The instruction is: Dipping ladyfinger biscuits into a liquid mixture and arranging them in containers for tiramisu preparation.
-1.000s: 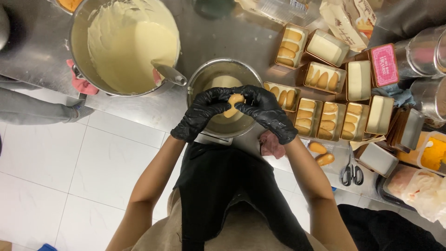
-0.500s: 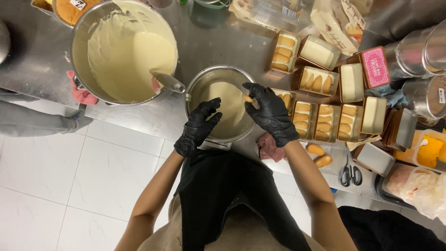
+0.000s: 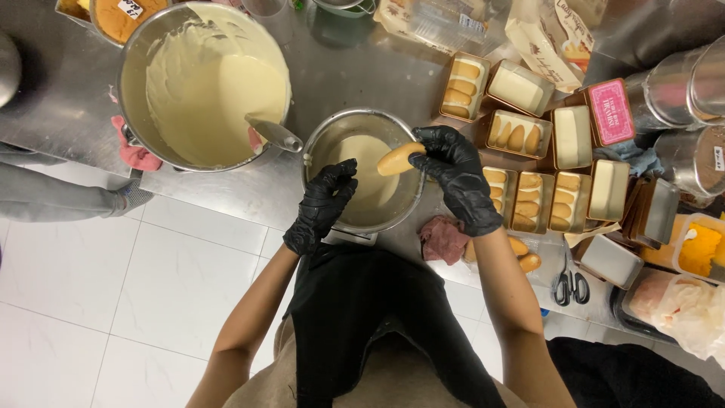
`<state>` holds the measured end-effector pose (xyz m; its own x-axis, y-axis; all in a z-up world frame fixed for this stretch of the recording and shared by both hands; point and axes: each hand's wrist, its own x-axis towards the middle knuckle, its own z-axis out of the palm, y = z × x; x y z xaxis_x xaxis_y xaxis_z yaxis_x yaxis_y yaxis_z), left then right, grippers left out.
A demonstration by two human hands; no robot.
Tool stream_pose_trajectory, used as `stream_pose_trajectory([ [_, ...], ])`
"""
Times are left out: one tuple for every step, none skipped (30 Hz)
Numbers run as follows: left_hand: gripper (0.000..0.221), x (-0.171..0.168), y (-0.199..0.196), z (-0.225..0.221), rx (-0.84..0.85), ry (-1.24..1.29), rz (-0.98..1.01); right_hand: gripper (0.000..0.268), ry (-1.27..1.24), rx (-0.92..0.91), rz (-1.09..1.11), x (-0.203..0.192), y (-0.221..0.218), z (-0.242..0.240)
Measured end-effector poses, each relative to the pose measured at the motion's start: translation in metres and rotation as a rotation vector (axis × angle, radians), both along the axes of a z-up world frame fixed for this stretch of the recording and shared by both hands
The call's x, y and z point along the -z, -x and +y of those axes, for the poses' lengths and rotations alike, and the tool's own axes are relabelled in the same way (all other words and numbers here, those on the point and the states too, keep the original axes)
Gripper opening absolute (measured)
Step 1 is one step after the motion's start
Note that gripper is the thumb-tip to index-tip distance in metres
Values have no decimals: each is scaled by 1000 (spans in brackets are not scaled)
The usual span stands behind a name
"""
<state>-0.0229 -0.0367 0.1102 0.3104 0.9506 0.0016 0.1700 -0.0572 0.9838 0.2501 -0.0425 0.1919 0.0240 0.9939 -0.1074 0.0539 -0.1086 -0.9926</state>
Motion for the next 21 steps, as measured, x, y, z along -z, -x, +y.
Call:
stream_pose_trajectory([
  [38, 0, 0, 0, 0, 0, 0, 37, 0, 0, 0, -8, 0, -1],
  [37, 0, 0, 0, 2, -16, -2, 37, 27, 13, 90, -16, 0, -2],
  [36, 0, 1, 0, 5, -31, -4, 36, 54, 27, 179, -24, 0, -3],
  [36, -1, 1, 0, 4, -31, -4, 36, 54, 27, 179, -29, 1, -4],
  [36, -2, 0, 0, 3, -20, 9, 37, 75, 27, 203, -34, 2, -5],
  [37, -3, 0, 0, 1, -8, 22, 39, 97, 28, 226, -39, 2, -6],
  [37, -3, 0, 0, 0, -8, 22, 39, 98, 27, 226, -41, 3, -10],
  [36, -3, 0, 0, 5, -11, 14, 38, 80, 25, 185, -43, 3, -14],
  [36, -3, 1, 0, 9, -14, 6, 38, 63, 23, 143, -45, 4, -18],
  [36, -2, 0, 1, 7, -14, 6, 38, 64, 20, 144, -48, 5, -21],
  [36, -1, 0, 1, 4, -10, 12, 34, -72, -31, 100, -50, 7, -26],
  [35, 0, 0, 1, 0, -6, 18, 30, -207, -83, 56, -53, 8, -30],
  [35, -1, 0, 0, -1, -5, 19, 30, -206, -84, 57, -56, 8, -32],
  [36, -3, 0, 0, 4, -1, 8, 30, -253, -98, -11, -58, 8, -34],
  [36, -4, -1, 1, 11, 4, -4, 30, -299, -111, -80, -61, 8, -36],
  [36, -5, 0, 0, 11, 5, -3, 30, -298, -111, -79, -61, 7, -36],
  [36, -5, 0, 0, 15, -2, -9, 29, -380, -130, -155, -60, 6, -37],
  [36, -6, 0, 0, 19, -9, -14, 30, -462, -149, -231, -59, 5, -37],
  [36, -5, 0, 0, 20, -8, -14, 30, -461, -148, -231, -57, 7, -34],
  [38, -3, 0, 1, 22, -13, -13, 30, -470, -177, -246, -56, 8, -32],
  [39, -1, 0, 1, 25, -17, -13, 31, -478, -205, -263, -54, 9, -30],
])
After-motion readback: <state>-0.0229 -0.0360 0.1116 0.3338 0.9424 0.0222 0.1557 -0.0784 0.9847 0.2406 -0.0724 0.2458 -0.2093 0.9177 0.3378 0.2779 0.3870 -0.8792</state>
